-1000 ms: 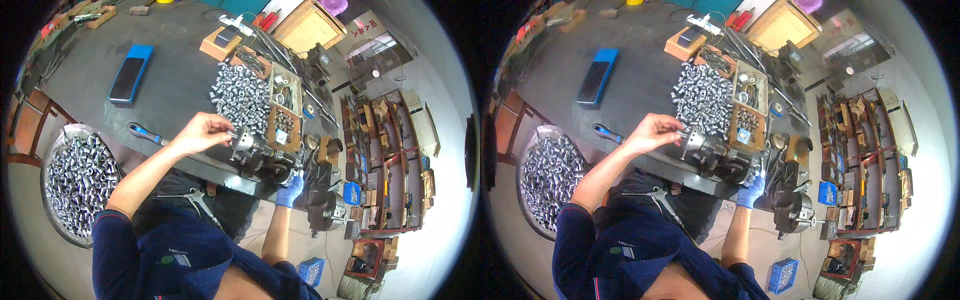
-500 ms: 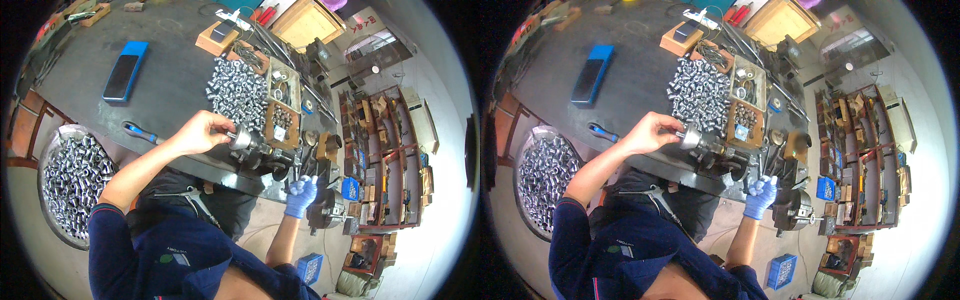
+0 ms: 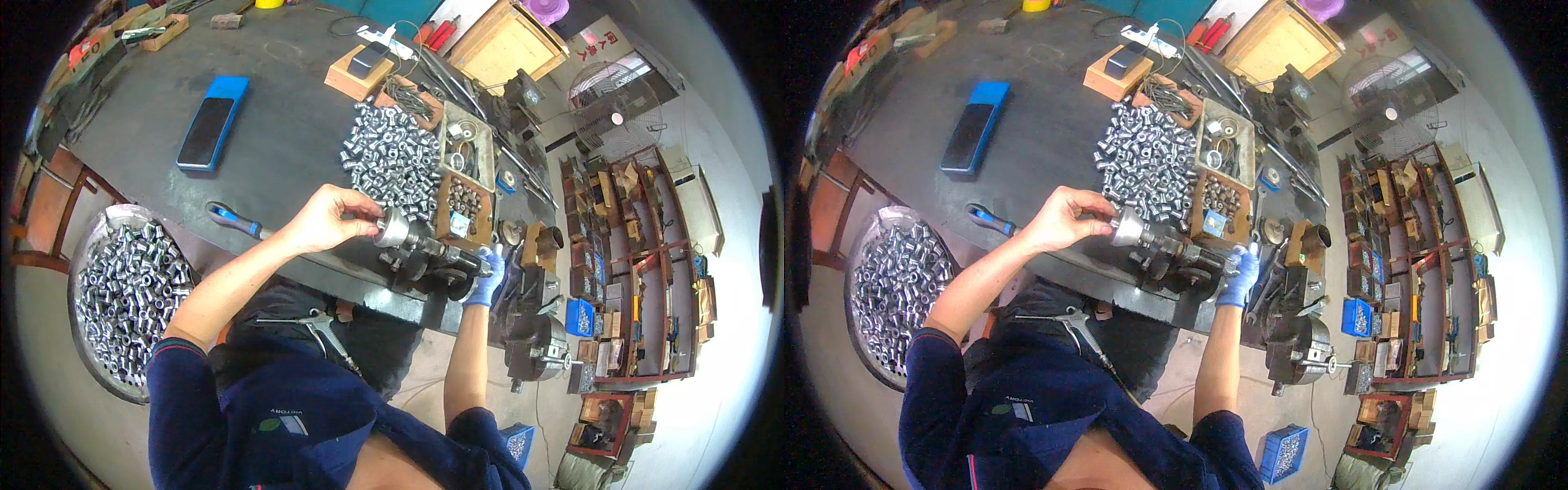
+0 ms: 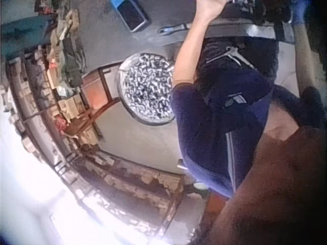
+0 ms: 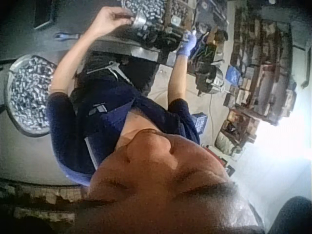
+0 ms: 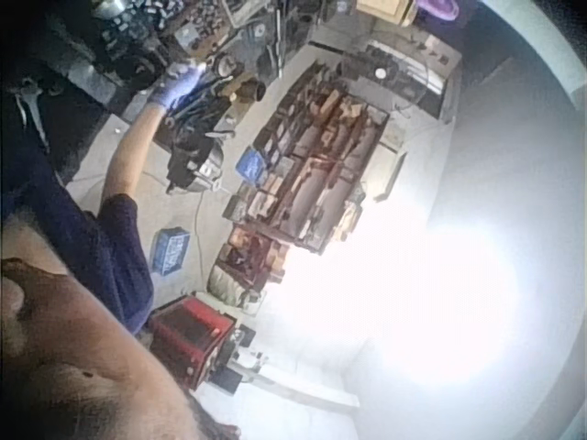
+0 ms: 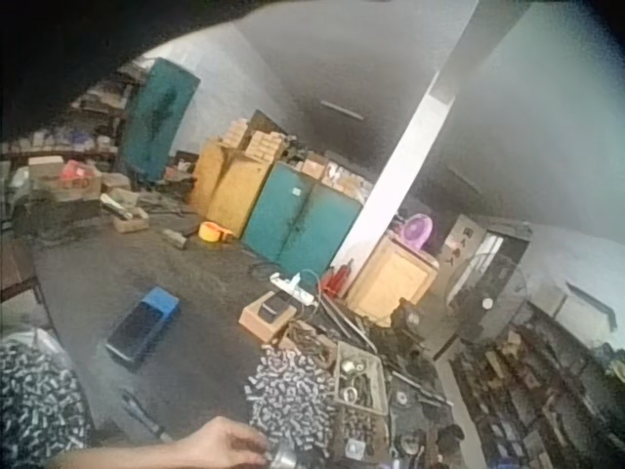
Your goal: The person assembles metal components at a workbench, picking up small metal pieces from a container and a pile on the table and fitting them into a larger mechanical assembly held in a vice.
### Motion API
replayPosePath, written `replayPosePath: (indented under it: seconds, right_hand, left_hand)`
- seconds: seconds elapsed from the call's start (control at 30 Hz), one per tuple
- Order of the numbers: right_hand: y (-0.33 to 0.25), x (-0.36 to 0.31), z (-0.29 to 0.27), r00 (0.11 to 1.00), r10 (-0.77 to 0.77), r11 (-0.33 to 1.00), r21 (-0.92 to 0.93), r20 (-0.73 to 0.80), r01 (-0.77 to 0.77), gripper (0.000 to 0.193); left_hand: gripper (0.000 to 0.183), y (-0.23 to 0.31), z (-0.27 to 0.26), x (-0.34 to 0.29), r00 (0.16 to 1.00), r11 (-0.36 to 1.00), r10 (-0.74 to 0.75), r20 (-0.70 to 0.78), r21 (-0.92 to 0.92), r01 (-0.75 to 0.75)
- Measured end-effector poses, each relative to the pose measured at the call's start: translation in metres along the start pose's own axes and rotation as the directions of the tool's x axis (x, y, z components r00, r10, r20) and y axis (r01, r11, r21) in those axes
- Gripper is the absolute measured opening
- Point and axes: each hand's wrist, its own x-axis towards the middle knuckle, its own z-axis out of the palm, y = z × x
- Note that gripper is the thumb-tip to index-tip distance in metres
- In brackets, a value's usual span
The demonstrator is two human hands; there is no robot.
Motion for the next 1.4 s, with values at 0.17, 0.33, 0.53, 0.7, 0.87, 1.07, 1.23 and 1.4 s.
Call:
replayPosePath:
  seconds: [0.17,0.33,0.53,0.7,0.87,1.07,1.23,1.4]
  right_hand:
    - [0.008,-0.073,0.064,0.986,0.163,0.985,0.061,-0.026,-0.161,0.028]
    - [0.005,-0.056,0.055,0.991,0.113,0.992,-0.041,-0.078,-0.117,0.028]
    - [-0.035,-0.013,0.067,0.996,-0.053,0.999,0.003,0.065,0.053,0.021]
    - [-0.074,-0.093,0.120,0.960,-0.263,0.956,0.160,0.091,0.247,0.034]
    - [-0.046,-0.141,0.073,0.981,-0.191,0.970,0.163,0.043,0.182,0.040]
    - [0.005,-0.076,0.049,0.964,-0.032,0.997,-0.071,-0.265,0.013,0.019]
    - [-0.027,-0.015,0.061,0.997,-0.070,0.997,0.041,0.019,0.069,0.013]
    - [-0.065,-0.080,0.107,0.924,-0.342,0.923,0.246,0.171,0.296,0.017]
  left_hand:
    - [0.021,0.001,-0.005,-0.008,0.999,0.999,-0.019,-0.033,0.037,0.020]
    - [0.018,0.002,0.001,-0.004,0.993,0.988,-0.116,-0.018,-0.109,0.113]
    - [0.018,0.008,0.007,0.001,0.985,0.985,-0.171,-0.019,-0.026,0.170]
    - [0.027,0.008,0.004,-0.005,0.976,0.978,-0.209,-0.060,0.017,0.210]
    - [0.029,0.010,0.001,-0.008,0.970,0.969,-0.242,-0.036,-0.059,0.240]
    - [0.025,0.009,0.000,-0.007,0.970,0.957,-0.240,-0.046,-0.180,0.228]
    - [0.024,0.027,-0.037,-0.037,0.947,0.960,-0.275,-0.168,-0.001,0.279]
    - [0.016,0.051,-0.109,-0.155,0.806,0.782,-0.270,-0.527,0.369,0.503]
